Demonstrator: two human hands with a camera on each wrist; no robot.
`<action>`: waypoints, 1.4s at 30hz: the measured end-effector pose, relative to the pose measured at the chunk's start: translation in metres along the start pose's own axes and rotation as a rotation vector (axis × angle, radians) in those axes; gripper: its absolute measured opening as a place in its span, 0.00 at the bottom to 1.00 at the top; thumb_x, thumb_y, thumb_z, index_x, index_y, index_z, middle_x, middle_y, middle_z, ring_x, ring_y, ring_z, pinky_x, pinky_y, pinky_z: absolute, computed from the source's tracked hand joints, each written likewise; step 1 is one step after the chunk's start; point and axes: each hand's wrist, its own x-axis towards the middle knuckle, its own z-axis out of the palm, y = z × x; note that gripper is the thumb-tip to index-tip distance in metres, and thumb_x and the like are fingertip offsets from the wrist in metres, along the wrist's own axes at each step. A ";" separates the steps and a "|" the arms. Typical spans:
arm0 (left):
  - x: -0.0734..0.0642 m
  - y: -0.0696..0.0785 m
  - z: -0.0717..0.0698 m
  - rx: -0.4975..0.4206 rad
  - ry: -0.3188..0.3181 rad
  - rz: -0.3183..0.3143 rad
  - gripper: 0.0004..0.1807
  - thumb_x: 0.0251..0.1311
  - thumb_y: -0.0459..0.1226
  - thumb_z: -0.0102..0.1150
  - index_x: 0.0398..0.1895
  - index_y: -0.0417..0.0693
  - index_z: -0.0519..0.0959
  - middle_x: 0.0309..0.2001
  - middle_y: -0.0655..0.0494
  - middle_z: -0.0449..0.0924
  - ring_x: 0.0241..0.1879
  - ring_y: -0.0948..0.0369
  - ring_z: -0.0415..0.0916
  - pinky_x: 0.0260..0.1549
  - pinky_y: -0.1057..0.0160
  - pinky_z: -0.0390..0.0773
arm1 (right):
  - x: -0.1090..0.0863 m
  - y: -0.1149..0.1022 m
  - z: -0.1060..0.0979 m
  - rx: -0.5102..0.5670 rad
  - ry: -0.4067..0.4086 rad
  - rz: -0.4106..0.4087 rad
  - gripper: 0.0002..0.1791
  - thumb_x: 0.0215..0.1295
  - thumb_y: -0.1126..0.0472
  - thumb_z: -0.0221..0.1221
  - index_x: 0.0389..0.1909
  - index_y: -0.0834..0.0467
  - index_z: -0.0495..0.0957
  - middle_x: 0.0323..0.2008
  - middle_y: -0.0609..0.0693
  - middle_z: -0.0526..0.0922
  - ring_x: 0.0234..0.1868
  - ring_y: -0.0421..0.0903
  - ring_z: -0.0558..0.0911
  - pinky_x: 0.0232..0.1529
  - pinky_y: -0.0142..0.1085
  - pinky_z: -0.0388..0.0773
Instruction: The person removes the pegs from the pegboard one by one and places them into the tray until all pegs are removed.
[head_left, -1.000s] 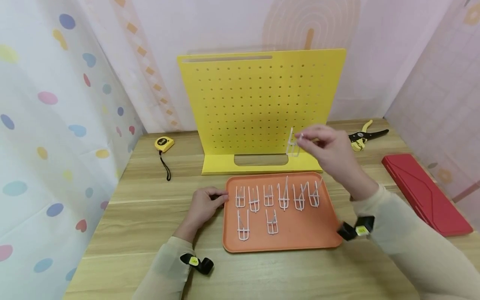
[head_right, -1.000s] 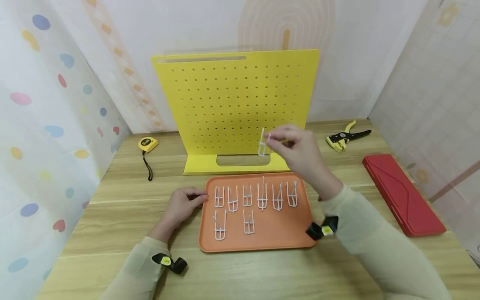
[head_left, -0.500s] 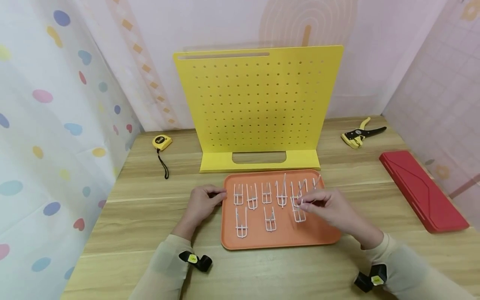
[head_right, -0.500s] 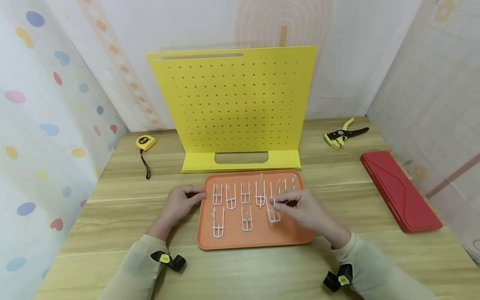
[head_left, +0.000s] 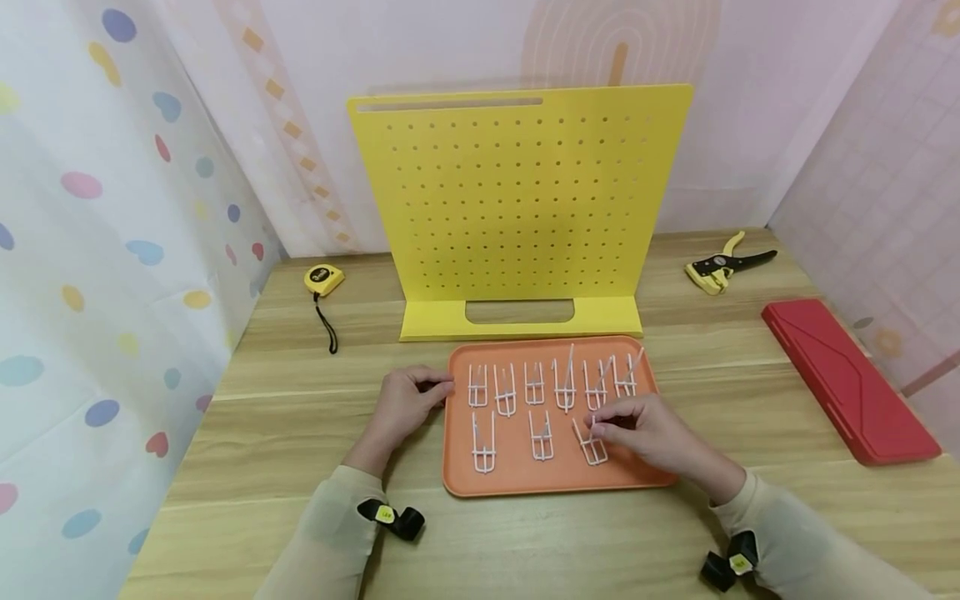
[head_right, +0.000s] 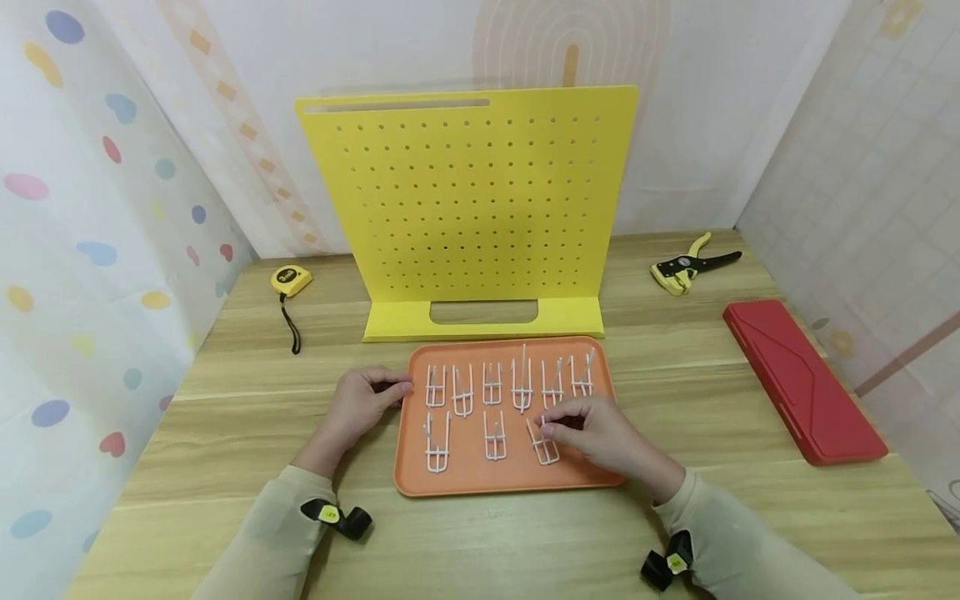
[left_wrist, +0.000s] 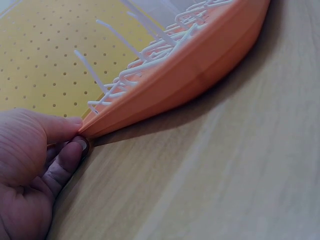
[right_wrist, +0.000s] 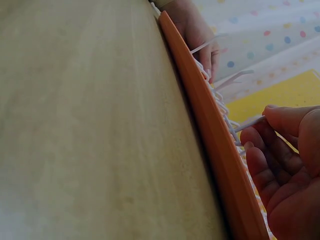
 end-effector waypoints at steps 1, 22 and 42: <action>0.000 0.000 0.000 0.000 -0.002 0.000 0.04 0.57 0.33 0.67 0.34 0.42 0.87 0.33 0.52 0.85 0.28 0.62 0.80 0.28 0.65 0.81 | 0.000 0.000 0.000 -0.005 0.000 0.011 0.09 0.63 0.60 0.63 0.39 0.61 0.86 0.34 0.50 0.87 0.34 0.38 0.80 0.33 0.30 0.78; 0.002 -0.004 0.002 0.021 -0.013 -0.001 0.04 0.57 0.34 0.67 0.34 0.44 0.87 0.33 0.53 0.85 0.30 0.62 0.80 0.29 0.65 0.81 | 0.004 0.002 0.003 -0.021 0.057 0.065 0.08 0.61 0.58 0.65 0.36 0.59 0.86 0.32 0.48 0.85 0.31 0.41 0.77 0.30 0.32 0.76; 0.002 -0.006 0.005 0.036 -0.011 -0.020 0.04 0.57 0.34 0.67 0.36 0.46 0.87 0.34 0.54 0.85 0.34 0.61 0.80 0.31 0.65 0.81 | -0.005 -0.006 -0.021 -0.043 0.108 0.097 0.16 0.63 0.58 0.64 0.47 0.64 0.82 0.44 0.55 0.85 0.42 0.44 0.79 0.39 0.31 0.76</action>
